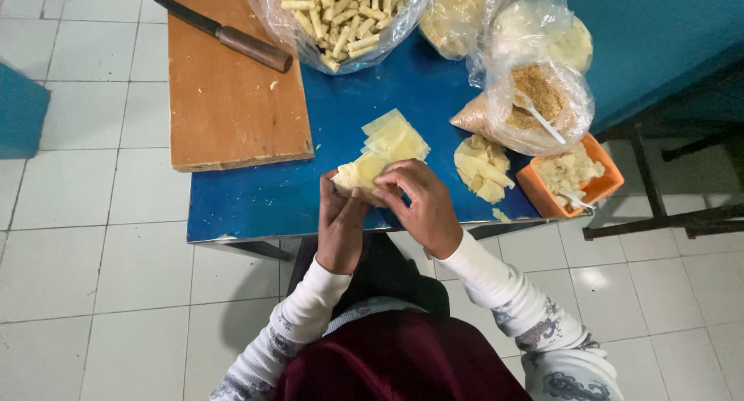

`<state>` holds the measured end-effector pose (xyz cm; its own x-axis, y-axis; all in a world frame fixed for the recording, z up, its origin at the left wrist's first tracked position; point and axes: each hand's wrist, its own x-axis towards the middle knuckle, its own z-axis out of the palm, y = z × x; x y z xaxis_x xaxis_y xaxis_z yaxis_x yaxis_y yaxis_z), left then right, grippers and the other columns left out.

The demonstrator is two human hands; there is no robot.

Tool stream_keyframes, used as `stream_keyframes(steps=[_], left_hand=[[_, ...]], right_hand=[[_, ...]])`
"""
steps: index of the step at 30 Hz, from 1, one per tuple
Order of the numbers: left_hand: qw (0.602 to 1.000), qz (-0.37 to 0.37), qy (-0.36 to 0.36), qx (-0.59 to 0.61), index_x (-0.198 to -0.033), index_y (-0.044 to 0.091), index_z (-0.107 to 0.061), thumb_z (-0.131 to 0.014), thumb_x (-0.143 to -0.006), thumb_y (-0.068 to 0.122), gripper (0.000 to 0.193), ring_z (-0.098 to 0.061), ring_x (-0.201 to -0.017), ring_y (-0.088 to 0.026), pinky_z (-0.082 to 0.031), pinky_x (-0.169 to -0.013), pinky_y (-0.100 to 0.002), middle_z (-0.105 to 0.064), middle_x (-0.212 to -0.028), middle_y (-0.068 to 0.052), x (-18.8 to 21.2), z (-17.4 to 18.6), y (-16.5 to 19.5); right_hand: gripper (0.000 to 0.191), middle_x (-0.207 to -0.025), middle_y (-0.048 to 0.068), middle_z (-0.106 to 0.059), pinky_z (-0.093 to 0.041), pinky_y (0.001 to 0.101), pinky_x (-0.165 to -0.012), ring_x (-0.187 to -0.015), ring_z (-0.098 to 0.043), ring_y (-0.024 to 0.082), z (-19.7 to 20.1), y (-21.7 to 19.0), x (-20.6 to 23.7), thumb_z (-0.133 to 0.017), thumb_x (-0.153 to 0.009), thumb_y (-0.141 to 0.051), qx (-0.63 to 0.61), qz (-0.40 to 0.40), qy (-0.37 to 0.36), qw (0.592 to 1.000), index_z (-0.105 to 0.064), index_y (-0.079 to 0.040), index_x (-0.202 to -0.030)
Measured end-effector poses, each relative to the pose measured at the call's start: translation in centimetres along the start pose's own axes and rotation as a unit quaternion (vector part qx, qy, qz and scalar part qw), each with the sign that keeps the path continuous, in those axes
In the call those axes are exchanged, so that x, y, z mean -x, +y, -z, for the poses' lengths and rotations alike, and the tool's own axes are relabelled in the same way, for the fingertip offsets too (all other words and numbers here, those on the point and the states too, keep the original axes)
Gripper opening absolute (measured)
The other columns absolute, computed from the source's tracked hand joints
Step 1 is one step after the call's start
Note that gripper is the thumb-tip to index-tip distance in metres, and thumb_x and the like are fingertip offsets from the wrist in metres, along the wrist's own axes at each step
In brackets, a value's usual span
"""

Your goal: The person sits at a table and arranges thin pastry sheets, then spoons brown sugar from a plastic bag onto a sheet and folds the sheet over the filling, repeating the process for more sheets. Scraps and finished folded pieces are set aside on the table and in an orange container.

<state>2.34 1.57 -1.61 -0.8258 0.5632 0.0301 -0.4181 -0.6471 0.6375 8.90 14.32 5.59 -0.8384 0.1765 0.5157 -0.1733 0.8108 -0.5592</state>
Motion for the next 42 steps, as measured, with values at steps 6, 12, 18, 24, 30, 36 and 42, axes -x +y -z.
stream_keyframes(steps=[6, 12, 18, 24, 30, 36, 42], left_hand=[[0.998, -0.021, 0.004, -0.053, -0.132, 0.004, -0.042, -0.059, -0.103, 0.004, 0.033, -0.062, -0.113, -0.018, -0.051, -0.097, -0.033, -0.063, -0.123, -0.013, -0.1, -0.3, 0.3], [0.991, -0.037, 0.028, -0.123, -0.127, 0.002, -0.045, -0.067, -0.098, 0.002, 0.037, -0.064, -0.108, -0.019, -0.053, -0.093, -0.034, -0.065, -0.116, -0.013, -0.4, 0.1, 0.7], [0.992, -0.036, 0.067, -0.1, -0.131, 0.005, -0.044, -0.062, -0.101, 0.006, 0.035, -0.063, -0.114, -0.02, -0.052, -0.097, -0.037, -0.064, -0.124, -0.013, 0.0, 1.0, 2.2], [0.997, -0.04, 0.066, -0.016, -0.133, 0.007, -0.041, -0.053, -0.106, 0.013, 0.03, -0.063, -0.122, -0.025, -0.052, -0.103, -0.042, -0.058, -0.134, -0.016, 0.4, 1.4, 3.0], [0.998, -0.044, 0.041, 0.016, -0.138, 0.006, -0.04, -0.047, -0.106, 0.005, 0.032, -0.06, -0.124, -0.025, -0.049, -0.106, -0.04, -0.056, -0.138, -0.016, 0.4, 1.9, 2.7], [0.999, -0.02, 0.039, 0.003, -0.137, 0.006, -0.039, -0.048, -0.105, 0.001, 0.033, -0.061, -0.123, -0.023, -0.05, -0.106, -0.04, -0.057, -0.134, -0.015, 0.1, 1.3, 1.6], [1.0, -0.015, -0.001, -0.001, -0.139, 0.007, -0.038, -0.049, -0.106, 0.002, 0.035, -0.061, -0.117, -0.021, -0.05, -0.1, -0.037, -0.06, -0.131, -0.015, -0.1, -0.1, 0.1]], right_hand=[[0.008, -0.1, 0.006, -0.07, -0.054, 0.028, -0.074, -0.088, -0.069, 0.017, 0.1, 1.7, 0.4, -0.073, -0.093, -0.004, -0.106, -0.086, -0.009, 0.991, -0.068, -0.002, -0.1], [0.01, -0.088, -0.002, -0.061, -0.046, 0.0223, -0.076, -0.082, -0.055, 0.006, 0.4, 5.7, 1.5, -0.064, -0.105, -0.013, -0.421, -0.292, -0.039, 0.858, -0.066, -0.005, -0.102], [0.007, -0.098, 0.001, -0.068, -0.049, 0.0243, -0.08, -0.089, -0.061, 0.009, 2.1, 7.9, 0.0, -0.066, -0.105, -0.009, -0.233, -0.18, 0.106, 0.95, -0.067, -0.003, -0.109], [0.018, -0.114, 0.012, -0.074, -0.057, 0.0394, -0.085, -0.102, -0.07, 0.032, 0.2, 5.3, 1.1, -0.068, -0.092, 0.002, 0.106, 0.051, 0.03, 0.993, -0.07, -0.001, -0.11], [0.016, -0.112, 0.013, -0.074, -0.057, 0.0391, -0.082, -0.097, -0.071, 0.032, -0.2, 4.4, 1.8, -0.073, -0.094, -0.003, 0.117, 0.046, 0.016, 0.992, -0.07, 0.0, -0.11], [0.022, -0.116, 0.011, -0.074, -0.057, 0.0374, -0.086, -0.103, -0.071, 0.029, 1.6, 2.8, 0.6, -0.075, -0.091, -0.007, 0.045, 0.011, -0.014, 0.999, -0.073, -0.006, -0.112], [0.028, -0.108, 0.012, -0.067, -0.054, 0.0382, -0.082, -0.096, -0.066, 0.03, 0.7, -0.5, -0.1, -0.082, -0.085, -0.012, 0.021, 0.05, 0.013, 0.998, -0.068, -0.003, -0.108]])
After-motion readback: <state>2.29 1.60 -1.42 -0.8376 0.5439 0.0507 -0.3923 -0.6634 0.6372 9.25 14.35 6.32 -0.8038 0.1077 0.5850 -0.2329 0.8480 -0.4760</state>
